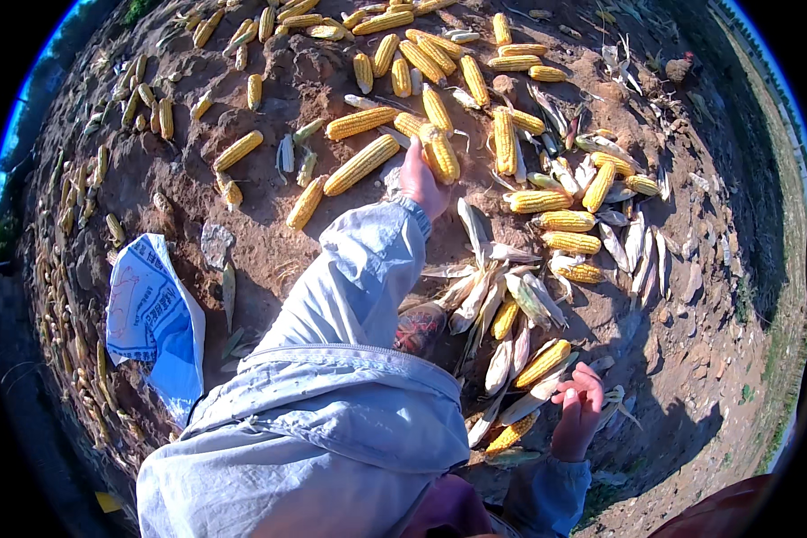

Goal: The person sits on the ground and repeatedly picks up corn cobs, removes the husks by hand, and places the shucked cobs into a pile. The person handles each cob individually and discards the husks nearby.

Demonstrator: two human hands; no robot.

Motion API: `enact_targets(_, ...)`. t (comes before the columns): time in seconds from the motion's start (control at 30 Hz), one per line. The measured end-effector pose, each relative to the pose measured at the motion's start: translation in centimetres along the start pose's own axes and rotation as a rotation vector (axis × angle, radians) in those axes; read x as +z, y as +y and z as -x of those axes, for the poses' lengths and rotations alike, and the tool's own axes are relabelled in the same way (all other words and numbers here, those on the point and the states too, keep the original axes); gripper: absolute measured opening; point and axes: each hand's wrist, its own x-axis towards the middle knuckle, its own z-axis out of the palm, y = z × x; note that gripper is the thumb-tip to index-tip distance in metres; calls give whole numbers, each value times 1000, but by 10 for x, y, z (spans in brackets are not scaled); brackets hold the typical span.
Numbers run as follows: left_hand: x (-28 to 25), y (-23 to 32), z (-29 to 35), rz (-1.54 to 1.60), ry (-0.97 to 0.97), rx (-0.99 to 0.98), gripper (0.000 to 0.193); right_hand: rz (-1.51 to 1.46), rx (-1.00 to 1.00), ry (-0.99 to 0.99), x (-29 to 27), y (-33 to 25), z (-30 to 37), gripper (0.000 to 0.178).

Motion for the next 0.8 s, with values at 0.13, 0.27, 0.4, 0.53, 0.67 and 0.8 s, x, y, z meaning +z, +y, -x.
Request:
enact_targets(0.13, 15, 131, -51, 41, -192, 712, 43, -68, 60, -29, -7, 34, 10, 22)
enact_targets(0.27, -28, 53, -33, -186, -212, 284, 28, -111, 100, -153, 1, 60, 8, 20)
enact_targets(0.4, -71, -63, 1, -558, -76, -267, 15, -24, 234, -175, 0, 62, 8, 18)
enact_targets(0.53, -72, -127, 32, -1018, -443, -456, 19, -70, 273, -104, -18, 49, 16, 19)
enact_targets(0.67, -73, -168, 47, -1340, -763, -369, 21, -62, 382, -9, -48, 43, 36, 22)
enact_targets(0.8, -89, -198, 59, -1781, -1091, -12, 27, 122, 325, 19, -66, 62, 64, 16)
